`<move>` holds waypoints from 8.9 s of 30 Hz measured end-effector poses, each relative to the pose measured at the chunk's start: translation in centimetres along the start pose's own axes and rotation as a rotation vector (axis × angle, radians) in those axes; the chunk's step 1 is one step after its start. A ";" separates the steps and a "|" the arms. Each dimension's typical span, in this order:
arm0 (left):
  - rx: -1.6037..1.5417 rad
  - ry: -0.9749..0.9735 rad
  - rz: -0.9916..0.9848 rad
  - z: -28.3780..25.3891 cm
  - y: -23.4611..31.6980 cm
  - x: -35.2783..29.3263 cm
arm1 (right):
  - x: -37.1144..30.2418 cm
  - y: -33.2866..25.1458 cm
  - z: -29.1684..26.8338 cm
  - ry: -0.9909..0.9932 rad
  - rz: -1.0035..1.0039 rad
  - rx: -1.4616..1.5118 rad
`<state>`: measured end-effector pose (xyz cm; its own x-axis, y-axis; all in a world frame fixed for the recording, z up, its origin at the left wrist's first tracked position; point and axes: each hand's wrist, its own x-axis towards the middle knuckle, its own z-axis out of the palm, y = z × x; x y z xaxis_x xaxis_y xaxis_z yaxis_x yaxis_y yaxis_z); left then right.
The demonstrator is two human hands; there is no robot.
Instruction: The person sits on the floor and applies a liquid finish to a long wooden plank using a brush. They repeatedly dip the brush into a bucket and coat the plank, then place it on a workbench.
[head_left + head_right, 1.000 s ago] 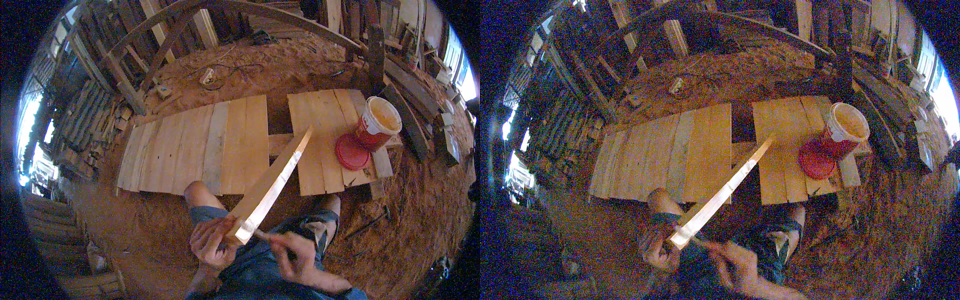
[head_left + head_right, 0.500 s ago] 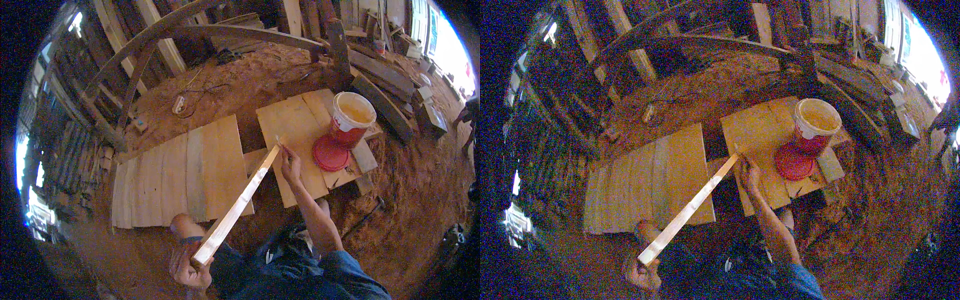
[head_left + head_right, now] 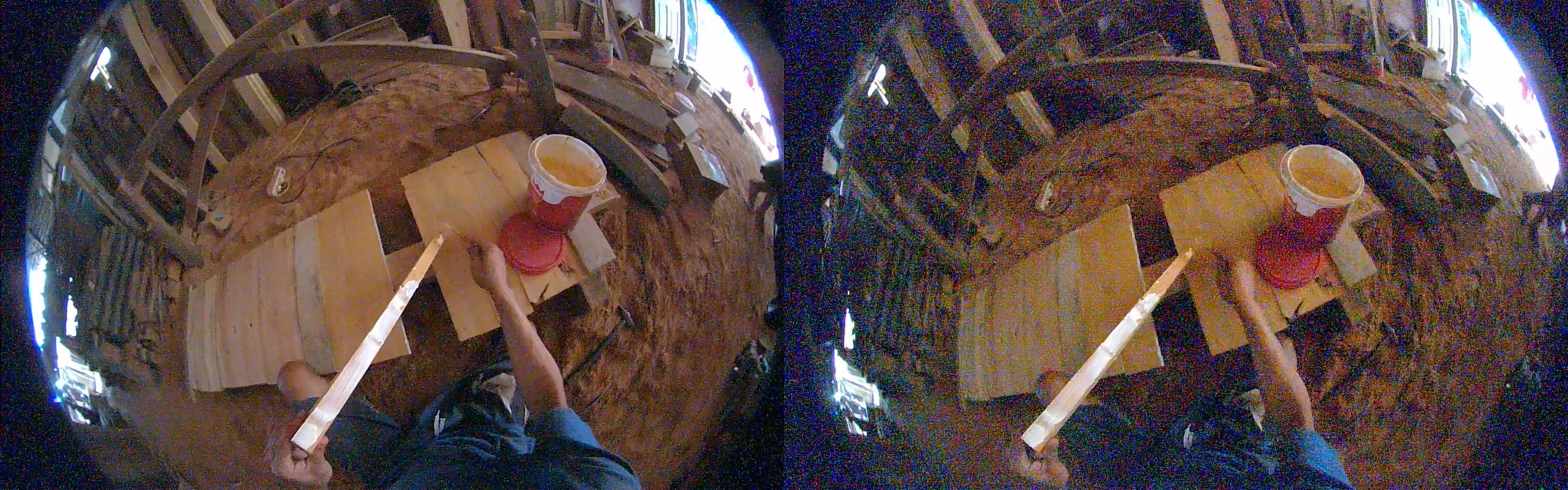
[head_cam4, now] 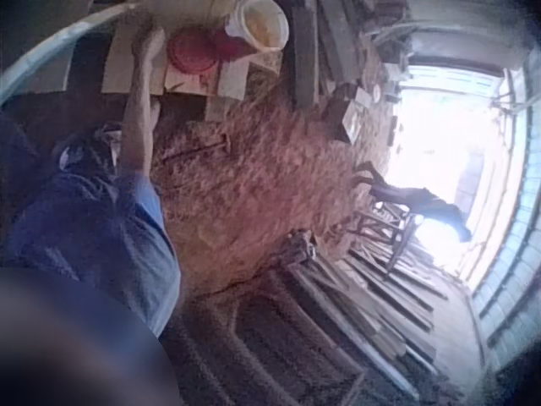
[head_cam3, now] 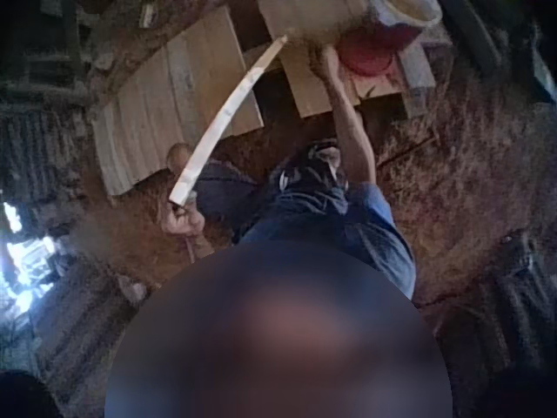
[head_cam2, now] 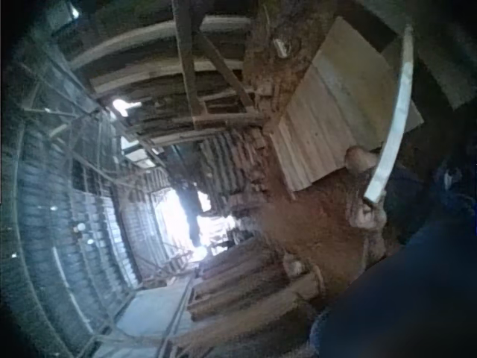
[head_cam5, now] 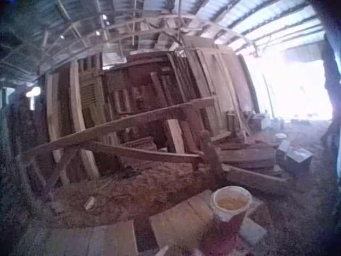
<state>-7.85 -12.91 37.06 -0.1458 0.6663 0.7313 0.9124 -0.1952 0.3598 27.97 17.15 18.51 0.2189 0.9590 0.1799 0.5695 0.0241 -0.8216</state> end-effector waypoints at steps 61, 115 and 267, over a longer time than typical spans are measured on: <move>0.052 -0.204 -0.154 -2.1 -1.9 2.4 | 1.4 2.4 3.3 0.140 0.005 0.038; -0.011 0.404 0.999 2.0 -13.6 4.2 | 17.6 6.9 -28.8 -0.004 0.119 -0.486; 0.376 0.026 0.590 -2.9 -11.5 0.9 | 0.3 2.1 2.7 0.066 -0.076 0.429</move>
<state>-19.61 -12.12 35.22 0.4100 0.5072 0.7581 0.9116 -0.2539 -0.3232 27.14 18.21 15.37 0.2469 0.9302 0.2715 0.2083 0.2226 -0.9524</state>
